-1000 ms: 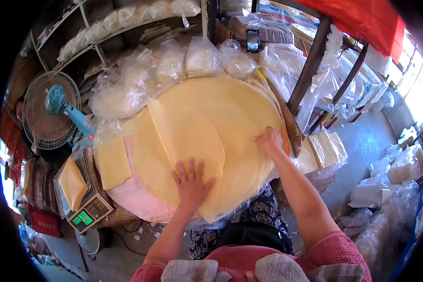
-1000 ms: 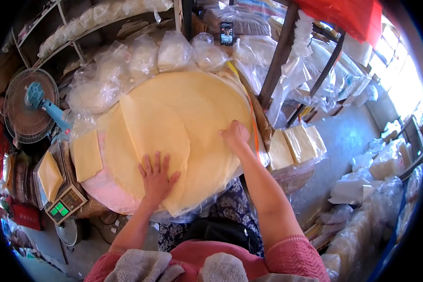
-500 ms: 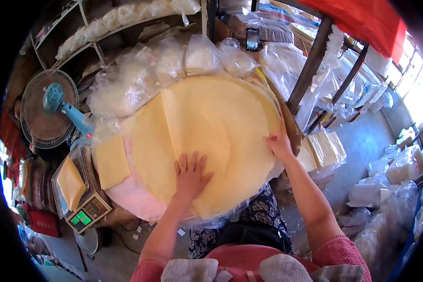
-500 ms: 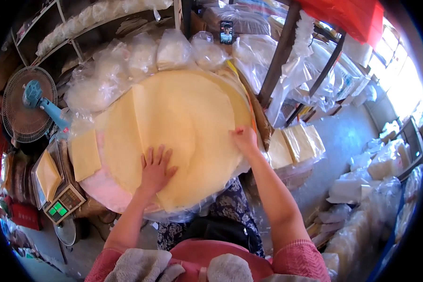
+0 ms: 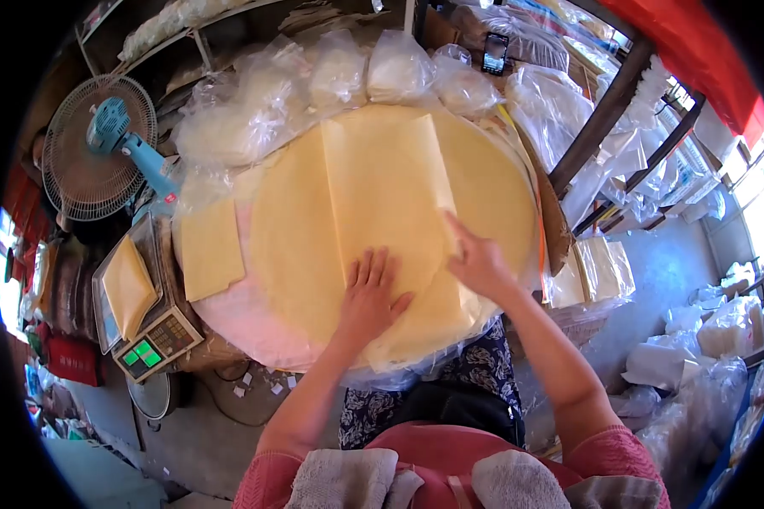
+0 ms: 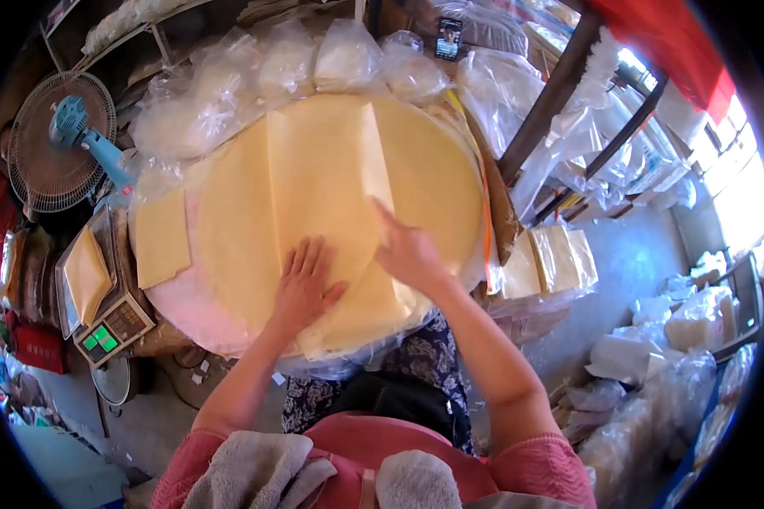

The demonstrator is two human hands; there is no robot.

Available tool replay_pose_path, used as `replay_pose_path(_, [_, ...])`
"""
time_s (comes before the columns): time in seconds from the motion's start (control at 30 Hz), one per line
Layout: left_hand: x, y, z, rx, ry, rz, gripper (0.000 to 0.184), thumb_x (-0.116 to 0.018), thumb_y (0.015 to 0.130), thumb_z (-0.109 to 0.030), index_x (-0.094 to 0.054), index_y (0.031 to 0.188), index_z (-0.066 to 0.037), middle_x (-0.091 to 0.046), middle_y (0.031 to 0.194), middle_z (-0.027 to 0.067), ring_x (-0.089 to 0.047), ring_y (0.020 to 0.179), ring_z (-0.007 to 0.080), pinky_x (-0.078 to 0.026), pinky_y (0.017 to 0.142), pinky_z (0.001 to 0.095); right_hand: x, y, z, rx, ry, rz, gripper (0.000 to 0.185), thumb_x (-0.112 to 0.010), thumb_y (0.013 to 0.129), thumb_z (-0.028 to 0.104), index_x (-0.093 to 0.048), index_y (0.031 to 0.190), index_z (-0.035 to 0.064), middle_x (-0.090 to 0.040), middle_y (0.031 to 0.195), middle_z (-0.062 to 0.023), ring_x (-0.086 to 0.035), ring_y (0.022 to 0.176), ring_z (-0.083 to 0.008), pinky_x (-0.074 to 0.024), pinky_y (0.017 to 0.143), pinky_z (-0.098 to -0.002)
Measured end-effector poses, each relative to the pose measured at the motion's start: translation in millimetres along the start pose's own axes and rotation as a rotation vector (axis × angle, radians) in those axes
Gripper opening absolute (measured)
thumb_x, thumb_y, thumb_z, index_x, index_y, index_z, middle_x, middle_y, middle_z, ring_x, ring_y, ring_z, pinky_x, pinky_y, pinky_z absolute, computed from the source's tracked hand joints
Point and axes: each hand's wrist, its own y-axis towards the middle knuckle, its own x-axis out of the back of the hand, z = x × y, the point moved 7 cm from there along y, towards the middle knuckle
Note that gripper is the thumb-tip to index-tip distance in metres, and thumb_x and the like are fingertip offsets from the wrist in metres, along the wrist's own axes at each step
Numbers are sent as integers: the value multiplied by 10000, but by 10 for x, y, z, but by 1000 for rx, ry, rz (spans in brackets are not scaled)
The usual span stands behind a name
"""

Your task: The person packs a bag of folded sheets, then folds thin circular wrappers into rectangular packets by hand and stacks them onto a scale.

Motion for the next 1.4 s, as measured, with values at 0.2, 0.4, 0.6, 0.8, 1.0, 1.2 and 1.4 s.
replay_pose_path(0.2, [212, -26, 3, 6, -163, -226, 688, -648, 800, -193, -339, 1376, 22, -349, 1423, 222, -301, 1351, 394, -277, 1095, 480, -885, 148, 280, 188, -202, 266, 669, -584, 754, 163, -377, 1390, 144, -631, 776, -216, -621, 726, -384, -489, 672, -471])
replay_pose_path(0.4, [157, -23, 18, 2, -143, -187, 570, -645, 769, -128, -443, 1276, 36, -457, 1296, 221, -382, 1284, 398, -312, 1072, 483, -958, 152, 281, 264, -146, 451, 576, -594, 777, 177, -450, 1331, 121, -654, 819, -168, -635, 761, -372, -503, 707, -454])
replay_pose_path(0.6, [129, -5, 22, 19, -136, -154, 443, -603, 780, -125, -515, 1174, 59, -485, 1246, 226, -427, 1238, 394, -336, 1061, 479, -462, 324, 96, 442, 91, 33, 519, -612, 856, 266, -469, 1325, 95, -629, 1068, -158, -594, 1006, -337, -477, 870, -409])
replay_pose_path(0.8, [110, 0, 32, 16, -127, -196, 377, -549, 801, -115, -550, 1134, 60, -490, 1256, 217, -442, 1222, 391, -358, 1047, 478, -455, 399, -266, 304, -142, -167, 606, -558, 902, 357, -383, 1395, 50, -310, 1469, -176, -270, 1370, -344, -242, 1105, -458])
replay_pose_path(1.0, [167, -6, 9, 23, -155, -187, 394, -550, 829, -134, -538, 1174, 55, -482, 1278, 214, -435, 1232, 391, -356, 1049, 472, -692, 401, -222, 265, -307, -93, 674, -473, 922, 461, -356, 1402, 1, -231, 1514, -159, -180, 1413, -331, -164, 1138, -469])
replay_pose_path(1.2, [154, -8, -14, 18, -129, -158, 434, -563, 841, -181, -524, 1202, 57, -461, 1324, 213, -412, 1261, 385, -341, 1062, 466, -757, 373, -167, 267, -387, -80, 657, -446, 926, 488, -378, 1405, 44, -249, 1508, -151, -151, 1416, -352, -154, 1127, -518])
replay_pose_path(1.4, [68, -20, 25, 45, -83, -128, 481, -564, 775, -158, -523, 1202, 60, -461, 1329, 214, -398, 1276, 379, -324, 1077, 467, -831, 105, -57, 314, -459, -77, 631, -457, 920, 493, -385, 1413, 106, -275, 1498, -141, -160, 1409, -358, -161, 1100, -577])
